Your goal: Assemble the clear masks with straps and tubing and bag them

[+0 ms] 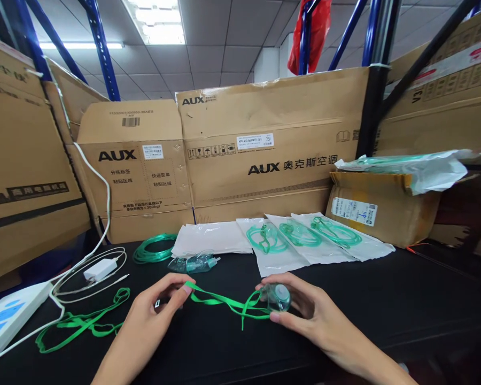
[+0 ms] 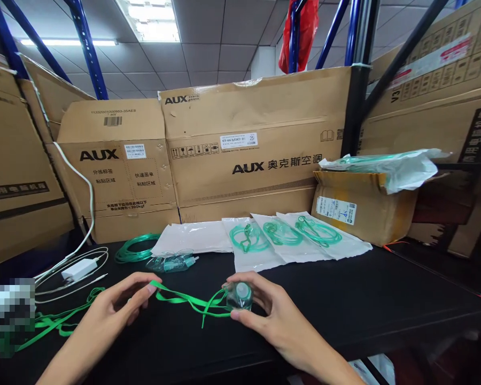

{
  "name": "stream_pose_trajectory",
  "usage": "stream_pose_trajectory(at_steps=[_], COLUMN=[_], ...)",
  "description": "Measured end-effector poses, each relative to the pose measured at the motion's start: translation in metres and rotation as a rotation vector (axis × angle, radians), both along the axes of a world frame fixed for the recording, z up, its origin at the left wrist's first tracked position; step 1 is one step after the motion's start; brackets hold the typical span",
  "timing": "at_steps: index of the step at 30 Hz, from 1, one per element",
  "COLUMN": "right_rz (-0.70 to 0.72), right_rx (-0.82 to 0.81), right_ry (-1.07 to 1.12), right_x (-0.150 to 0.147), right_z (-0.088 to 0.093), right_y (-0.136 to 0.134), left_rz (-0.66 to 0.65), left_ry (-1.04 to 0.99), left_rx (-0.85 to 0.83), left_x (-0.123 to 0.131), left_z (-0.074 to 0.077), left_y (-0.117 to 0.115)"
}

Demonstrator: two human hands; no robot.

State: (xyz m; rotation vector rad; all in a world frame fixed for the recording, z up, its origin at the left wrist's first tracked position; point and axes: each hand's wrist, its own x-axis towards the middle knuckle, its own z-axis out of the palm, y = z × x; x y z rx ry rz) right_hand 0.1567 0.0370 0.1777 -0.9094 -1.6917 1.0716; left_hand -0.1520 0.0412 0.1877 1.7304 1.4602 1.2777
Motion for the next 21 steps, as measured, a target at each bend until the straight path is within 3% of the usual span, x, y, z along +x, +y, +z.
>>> stream_pose_trajectory(at_steps=[6, 11, 14, 18, 21], right_rz=[0.002, -0.032, -0.044, -0.059, -0.068], right_rx=[0.01, 0.027, 0.043, 0.062, 0.072], right_ry=[-0.072, -0.128, -0.14, -0.15, -0.158], right_x=[-0.002, -0.003, -0.003, -0.002, -0.003], right_z=[0.002, 0.0, -0.001, -0.003, -0.003], right_y=[-0.002, -0.002, -0.001, 0.0, 0.0], left_rz=[-0.136, -0.185, -0.153, -0.078, -0.148], left_ry=[-0.375, -0.421, -0.251, 0.134, 0.382], left_rx=[-0.195, -0.063, 0.062, 0.246, 0.289], left_x=[-0.004, -0.007, -0.006, -0.009, -0.02], left_z=[0.006, 0.003, 0.002, 0.008, 0.01], left_y=[-0.01, -0.015, -0.017, -0.018, -0.014])
